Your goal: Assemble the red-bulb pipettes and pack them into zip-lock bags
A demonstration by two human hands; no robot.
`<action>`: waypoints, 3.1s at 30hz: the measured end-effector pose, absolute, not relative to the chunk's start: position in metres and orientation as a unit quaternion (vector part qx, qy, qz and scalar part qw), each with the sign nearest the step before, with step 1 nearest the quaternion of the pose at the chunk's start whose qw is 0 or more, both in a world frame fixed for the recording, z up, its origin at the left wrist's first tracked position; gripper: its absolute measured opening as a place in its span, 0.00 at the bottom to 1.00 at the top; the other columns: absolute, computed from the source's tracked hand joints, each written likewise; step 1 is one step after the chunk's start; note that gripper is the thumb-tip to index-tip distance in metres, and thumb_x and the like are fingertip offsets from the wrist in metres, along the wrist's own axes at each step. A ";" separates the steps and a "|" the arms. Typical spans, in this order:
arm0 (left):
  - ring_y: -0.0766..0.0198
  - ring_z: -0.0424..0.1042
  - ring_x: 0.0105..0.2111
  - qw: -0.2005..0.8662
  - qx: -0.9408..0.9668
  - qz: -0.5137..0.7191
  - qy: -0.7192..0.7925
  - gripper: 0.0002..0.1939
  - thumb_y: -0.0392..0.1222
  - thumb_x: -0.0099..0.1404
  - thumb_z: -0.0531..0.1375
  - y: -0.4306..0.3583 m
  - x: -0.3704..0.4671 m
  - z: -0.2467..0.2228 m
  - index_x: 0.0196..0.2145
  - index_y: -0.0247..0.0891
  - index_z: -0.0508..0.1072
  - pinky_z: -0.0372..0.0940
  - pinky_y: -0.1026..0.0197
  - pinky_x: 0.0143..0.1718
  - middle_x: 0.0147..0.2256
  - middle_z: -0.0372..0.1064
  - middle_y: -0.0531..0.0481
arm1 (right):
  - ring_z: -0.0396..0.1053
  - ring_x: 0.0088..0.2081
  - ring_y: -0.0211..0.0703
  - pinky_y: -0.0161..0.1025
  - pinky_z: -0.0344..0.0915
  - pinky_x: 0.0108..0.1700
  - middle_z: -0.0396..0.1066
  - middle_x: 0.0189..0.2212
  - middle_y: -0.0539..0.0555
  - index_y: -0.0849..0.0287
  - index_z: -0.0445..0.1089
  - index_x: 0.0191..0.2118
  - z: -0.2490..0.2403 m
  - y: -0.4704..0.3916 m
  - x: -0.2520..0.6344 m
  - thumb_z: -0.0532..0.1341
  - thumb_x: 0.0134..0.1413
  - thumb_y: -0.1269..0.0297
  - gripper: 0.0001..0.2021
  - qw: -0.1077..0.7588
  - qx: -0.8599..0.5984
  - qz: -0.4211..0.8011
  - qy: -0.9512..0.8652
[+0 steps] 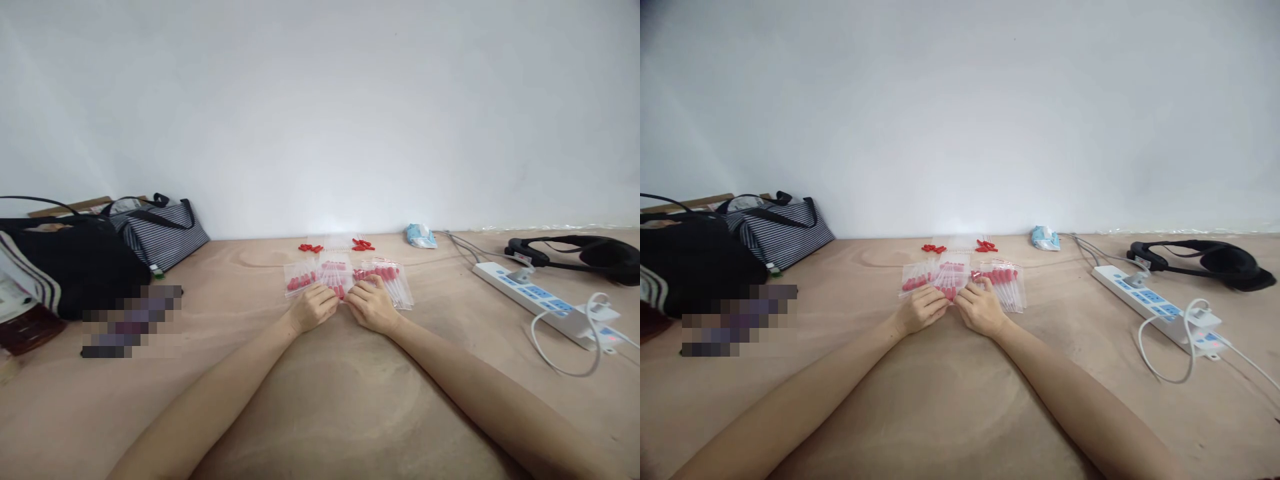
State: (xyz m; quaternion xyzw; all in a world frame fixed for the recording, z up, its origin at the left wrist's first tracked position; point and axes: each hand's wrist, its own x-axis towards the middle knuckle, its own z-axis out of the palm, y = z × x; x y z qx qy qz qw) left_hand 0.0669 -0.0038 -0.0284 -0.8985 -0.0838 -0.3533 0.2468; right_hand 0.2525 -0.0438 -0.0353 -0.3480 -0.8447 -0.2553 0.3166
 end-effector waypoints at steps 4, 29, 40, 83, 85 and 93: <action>0.65 0.65 0.25 0.250 -0.900 -0.347 -0.085 0.09 0.33 0.62 0.51 -0.004 0.067 -0.029 0.27 0.34 0.69 0.61 0.61 0.29 0.25 0.68 0.49 | 0.61 0.32 0.38 0.44 0.46 0.44 0.69 0.24 0.49 0.57 0.68 0.31 -0.035 -0.046 0.251 0.51 0.56 0.70 0.10 0.328 -0.339 -0.251 -0.845; 0.63 0.65 0.29 0.254 -0.891 -0.356 -0.122 0.06 0.36 0.62 0.53 -0.009 0.060 -0.023 0.29 0.35 0.66 0.60 0.59 0.33 0.27 0.68 0.49 | 0.61 0.31 0.39 0.41 0.47 0.38 0.69 0.26 0.50 0.59 0.65 0.28 -0.038 -0.046 0.253 0.54 0.52 0.70 0.04 0.395 -0.398 -0.134 -0.817; 0.62 0.64 0.27 0.240 -0.896 -0.338 -0.158 0.10 0.35 0.64 0.50 -0.008 0.040 -0.020 0.26 0.35 0.67 0.59 0.59 0.32 0.25 0.67 0.48 | 0.62 0.32 0.40 0.43 0.49 0.40 0.68 0.25 0.51 0.59 0.65 0.27 -0.039 -0.048 0.266 0.54 0.52 0.70 0.06 0.375 -0.399 -0.162 -0.821; 0.54 0.52 0.55 -0.028 -0.856 -0.256 -0.448 0.17 0.47 0.58 0.55 0.023 0.055 0.003 0.45 0.46 0.69 0.40 0.49 0.56 0.53 0.58 0.49 | 0.65 0.38 0.45 0.37 0.57 0.38 0.68 0.34 0.58 0.60 0.69 0.28 -0.033 0.034 0.351 0.54 0.49 0.67 0.07 0.279 -0.741 0.030 -0.610; 0.53 0.49 0.56 0.044 -0.897 -0.170 -0.405 0.21 0.50 0.61 0.51 0.026 0.080 -0.001 0.52 0.46 0.62 0.41 0.47 0.55 0.55 0.55 0.47 | 0.65 0.38 0.45 0.37 0.57 0.38 0.67 0.35 0.59 0.60 0.67 0.28 -0.032 0.031 0.349 0.53 0.50 0.69 0.06 0.303 -0.735 0.028 -0.606; 0.47 0.54 0.52 0.078 -0.899 -0.133 -0.410 0.18 0.49 0.62 0.50 0.039 0.088 -0.017 0.48 0.44 0.65 0.55 0.44 0.44 0.52 0.57 0.42 | 0.65 0.22 0.37 0.35 0.61 0.27 0.65 0.22 0.49 0.57 0.55 0.30 -0.022 0.018 0.356 0.43 0.58 0.61 0.10 0.427 -0.651 0.081 -0.622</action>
